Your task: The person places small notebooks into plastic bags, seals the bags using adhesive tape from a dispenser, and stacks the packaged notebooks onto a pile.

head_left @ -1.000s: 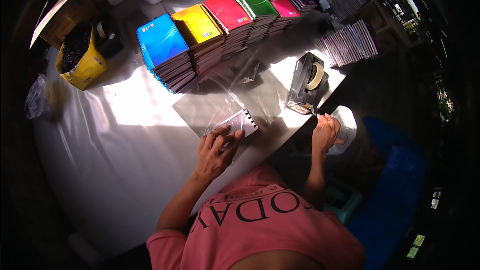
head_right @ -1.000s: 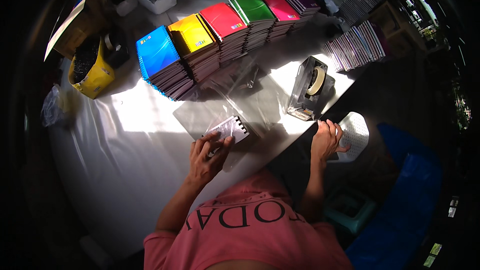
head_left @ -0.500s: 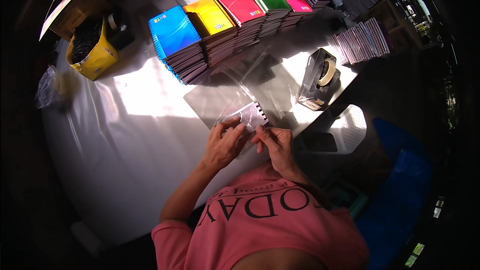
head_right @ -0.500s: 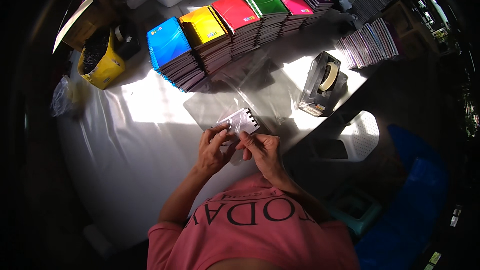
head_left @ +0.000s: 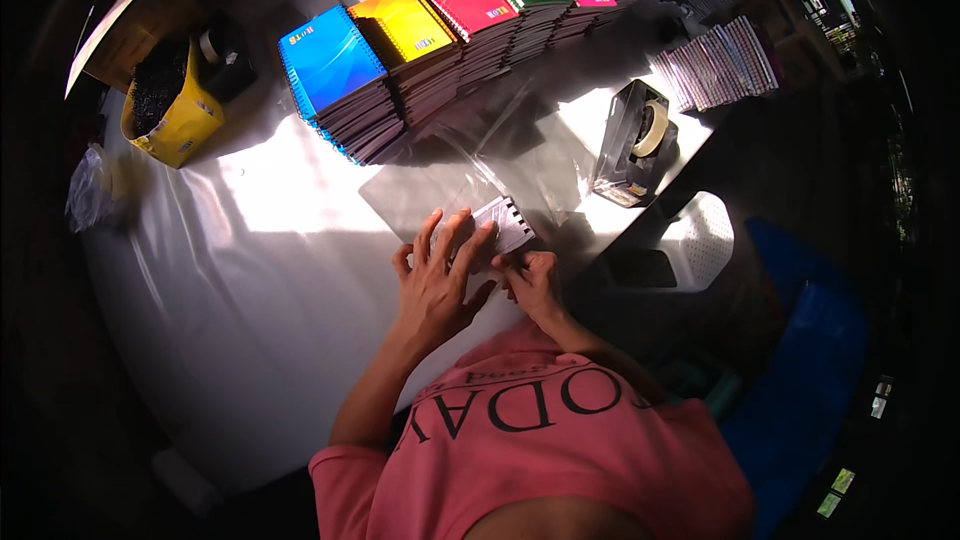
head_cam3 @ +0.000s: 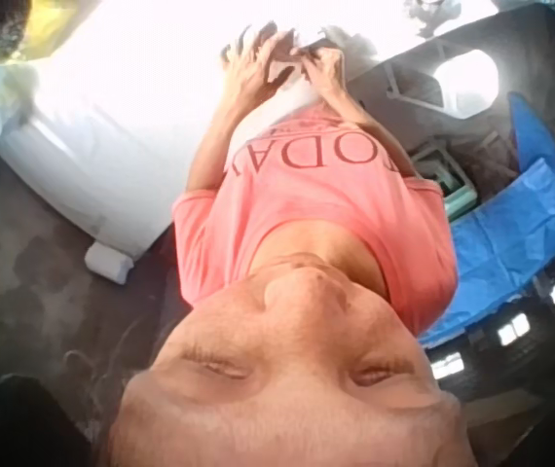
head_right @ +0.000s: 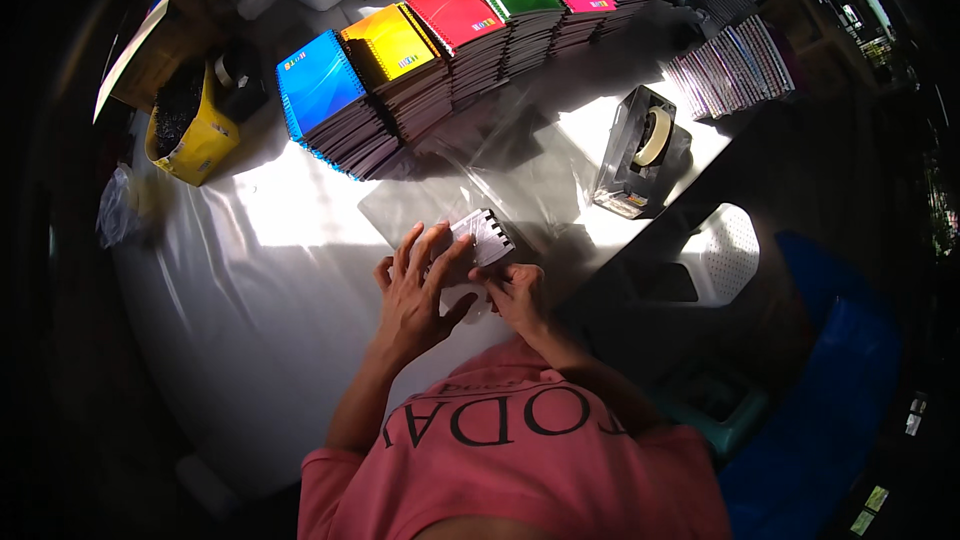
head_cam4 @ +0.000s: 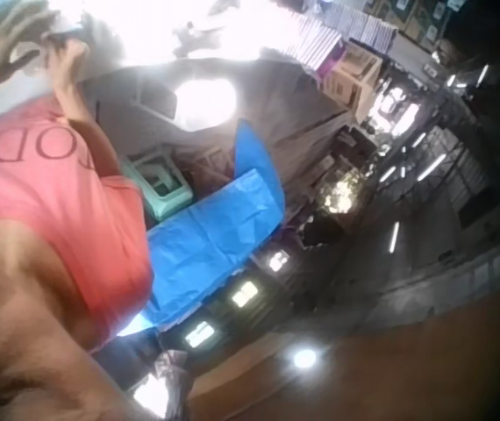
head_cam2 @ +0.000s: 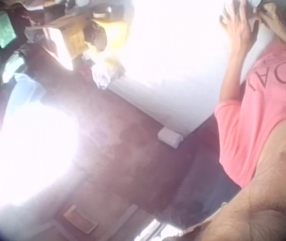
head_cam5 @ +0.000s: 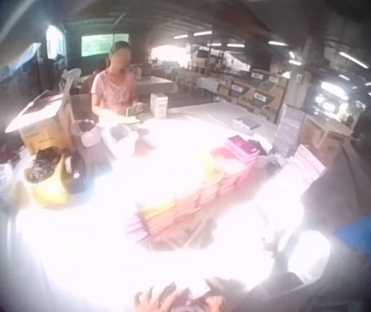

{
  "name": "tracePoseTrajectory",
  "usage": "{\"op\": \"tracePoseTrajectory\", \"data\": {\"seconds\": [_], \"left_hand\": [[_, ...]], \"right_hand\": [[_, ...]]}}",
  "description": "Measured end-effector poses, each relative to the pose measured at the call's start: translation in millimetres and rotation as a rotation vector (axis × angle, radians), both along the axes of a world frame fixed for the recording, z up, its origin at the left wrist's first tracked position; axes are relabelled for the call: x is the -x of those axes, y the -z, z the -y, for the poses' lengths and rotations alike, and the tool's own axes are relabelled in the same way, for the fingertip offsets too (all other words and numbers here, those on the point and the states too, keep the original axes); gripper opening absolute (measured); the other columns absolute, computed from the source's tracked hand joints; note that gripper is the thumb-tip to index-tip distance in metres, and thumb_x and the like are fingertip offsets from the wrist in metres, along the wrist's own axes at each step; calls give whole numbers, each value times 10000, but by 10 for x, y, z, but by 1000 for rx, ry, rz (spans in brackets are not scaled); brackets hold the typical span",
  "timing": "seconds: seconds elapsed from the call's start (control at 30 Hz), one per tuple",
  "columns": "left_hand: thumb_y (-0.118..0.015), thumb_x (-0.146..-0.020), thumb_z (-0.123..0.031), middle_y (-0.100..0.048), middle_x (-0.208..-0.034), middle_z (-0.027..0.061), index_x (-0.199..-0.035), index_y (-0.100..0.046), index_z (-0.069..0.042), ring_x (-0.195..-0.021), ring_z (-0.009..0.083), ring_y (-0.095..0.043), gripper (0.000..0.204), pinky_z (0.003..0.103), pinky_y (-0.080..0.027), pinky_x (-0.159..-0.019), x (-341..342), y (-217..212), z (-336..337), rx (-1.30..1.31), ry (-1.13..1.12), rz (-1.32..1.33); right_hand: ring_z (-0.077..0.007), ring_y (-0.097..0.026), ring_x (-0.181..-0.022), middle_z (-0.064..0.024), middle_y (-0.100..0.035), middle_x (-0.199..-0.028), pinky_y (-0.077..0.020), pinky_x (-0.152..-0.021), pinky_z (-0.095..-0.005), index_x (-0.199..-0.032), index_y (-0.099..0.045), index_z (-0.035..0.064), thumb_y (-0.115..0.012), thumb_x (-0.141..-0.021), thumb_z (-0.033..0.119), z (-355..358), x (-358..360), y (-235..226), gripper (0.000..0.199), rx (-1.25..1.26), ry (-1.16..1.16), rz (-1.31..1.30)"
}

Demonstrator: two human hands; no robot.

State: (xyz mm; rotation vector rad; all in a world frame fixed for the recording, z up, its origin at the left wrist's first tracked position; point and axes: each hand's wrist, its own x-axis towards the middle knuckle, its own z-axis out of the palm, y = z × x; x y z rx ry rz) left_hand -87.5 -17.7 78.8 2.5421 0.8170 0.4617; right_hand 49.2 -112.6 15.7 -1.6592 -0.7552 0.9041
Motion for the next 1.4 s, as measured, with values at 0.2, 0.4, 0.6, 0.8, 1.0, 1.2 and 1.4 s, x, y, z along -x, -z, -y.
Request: {"op": "tracePoseTrajectory", "data": {"seconds": [0.2,0.4,0.6,0.8,1.0,1.2,1.4], "left_hand": [[-810,-586,-252,-487,-1206,60,-1269,-444,-128,-1094,225,-476,784,427,-286,-895,-200,209,-5,75,-149,171],[-731,-650,-178,-521,-1166,13,-1349,-401,-254,-1051,174,-495,777,447,-246,-896,-257,-32,16,-97,0,260],[-525,-806,-355,-419,-1324,-145,-1302,-291,-598,-1289,204,-324,600,592,-38,-1025,-475,-502,319,-666,393,231],[-768,-620,-516,-238,-1422,187,-1372,-329,-209,-1309,443,-195,923,582,-182,-997,-486,-313,-57,-255,131,566],[-767,-661,-461,-277,-1396,206,-1395,-309,-100,-1267,391,-320,937,513,-303,-988,-570,-9,-235,80,-44,253],[-754,-699,-428,-255,-1399,222,-1406,-280,-86,-1281,387,-310,917,464,-309,-1022,-1187,133,-363,232,-58,330],[-721,-755,-371,-263,-1389,237,-1403,-269,-73,-1252,388,-342,844,459,-316,-1015,-2336,-43,-333,196,-50,467]], "right_hand": [[-175,-636,-610,-70,-671,-691,-480,-598,-271,-746,-695,58,-724,-694,189,-62,-236,264,144,-12,-105,491],[-218,-650,-741,-82,-661,-933,-523,-683,-350,-1147,-567,138,-559,-865,484,354,-859,94,446,226,10,-693],[-235,-461,-1197,-119,-389,-1364,-392,-978,-360,-1417,-232,58,-533,-891,344,109,-965,-445,670,-540,-343,-1000],[-223,-478,-1176,-150,-419,-1307,-410,-988,-316,-1417,-201,29,-625,-738,132,277,-1780,-1677,807,-767,-29,-465],[-251,-645,-908,-146,-658,-1001,-516,-844,-386,-1062,-602,11,-581,-848,176,764,-3373,-2537,271,-835,59,-473],[-226,-643,-880,-104,-654,-1001,-521,-807,-374,-1075,-590,13,-635,-810,214,560,-4495,-2704,336,-702,133,-344],[-243,-530,-1129,-166,-530,-1234,-420,-945,-346,-1354,-402,107,-688,-764,209,198,-5282,-2395,664,-243,45,126]]}}
